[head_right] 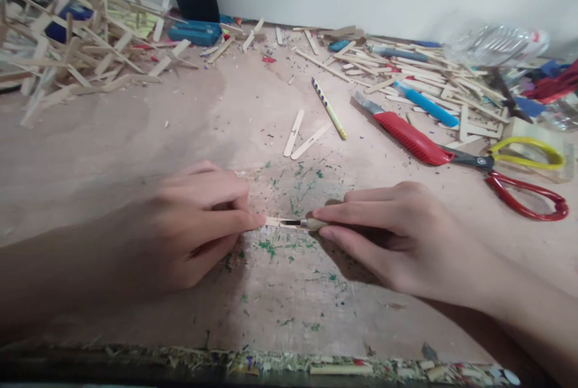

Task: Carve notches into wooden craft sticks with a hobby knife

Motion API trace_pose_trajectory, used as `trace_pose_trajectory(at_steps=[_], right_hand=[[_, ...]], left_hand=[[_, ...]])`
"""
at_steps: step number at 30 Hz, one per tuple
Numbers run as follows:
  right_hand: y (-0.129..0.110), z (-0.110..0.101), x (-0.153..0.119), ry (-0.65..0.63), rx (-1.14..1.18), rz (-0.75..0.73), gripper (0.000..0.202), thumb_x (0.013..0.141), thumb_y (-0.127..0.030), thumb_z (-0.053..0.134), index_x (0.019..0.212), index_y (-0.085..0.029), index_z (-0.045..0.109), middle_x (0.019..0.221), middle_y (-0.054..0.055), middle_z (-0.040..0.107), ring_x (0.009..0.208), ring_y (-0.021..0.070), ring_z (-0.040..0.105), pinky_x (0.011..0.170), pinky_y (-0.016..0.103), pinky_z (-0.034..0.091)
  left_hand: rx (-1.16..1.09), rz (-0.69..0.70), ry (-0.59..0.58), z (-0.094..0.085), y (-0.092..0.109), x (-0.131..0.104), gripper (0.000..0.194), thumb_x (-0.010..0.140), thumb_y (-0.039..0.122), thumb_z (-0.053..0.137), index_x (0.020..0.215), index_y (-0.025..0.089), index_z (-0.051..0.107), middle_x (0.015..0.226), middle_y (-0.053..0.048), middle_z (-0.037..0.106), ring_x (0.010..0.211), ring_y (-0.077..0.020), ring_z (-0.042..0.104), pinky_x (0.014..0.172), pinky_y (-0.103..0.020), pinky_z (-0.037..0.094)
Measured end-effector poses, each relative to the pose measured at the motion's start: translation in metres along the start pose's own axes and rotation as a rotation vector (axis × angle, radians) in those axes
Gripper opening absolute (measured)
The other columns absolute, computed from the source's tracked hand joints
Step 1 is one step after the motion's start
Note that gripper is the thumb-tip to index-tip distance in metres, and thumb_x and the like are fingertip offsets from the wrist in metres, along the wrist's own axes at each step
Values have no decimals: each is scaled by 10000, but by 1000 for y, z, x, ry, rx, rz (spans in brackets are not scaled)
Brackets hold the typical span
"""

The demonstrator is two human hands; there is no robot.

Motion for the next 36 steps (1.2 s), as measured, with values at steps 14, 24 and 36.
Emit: trace_pose_trajectory(at_steps=[14,24,36], right_hand=[[1,0,9,-153,212,149,354,1189,-332,625,1090,-194,935,845,37,877,614,123,726,558,251,504],[2,-6,7,-211,274,216,346,1067,-264,606,757,-204,747,590,-48,622,509,84,451,537,270,322],[4,-3,6,-266,318,265,353,1041,-298,595,702,-202,614,575,-43,491,516,88,355,536,291,269]], left_hand=[[302,151,-181,-5,11,38,269,1065,57,655,862,227,698,837,9,747,758,-210,647,787,-421,378],[384,285,-338,-13,26,67,236,927,55,779,823,239,674,794,38,759,700,-191,655,783,-412,412],[416,333,-321,-3,29,72,188,975,131,853,867,223,730,822,21,781,739,-216,702,775,-445,415]])
Point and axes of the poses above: each hand's wrist, its own x-axis towards the middle knuckle, its own z-axis out of the palm, y = z × x, the point moved 2 cm from there along x, towards the middle knuckle
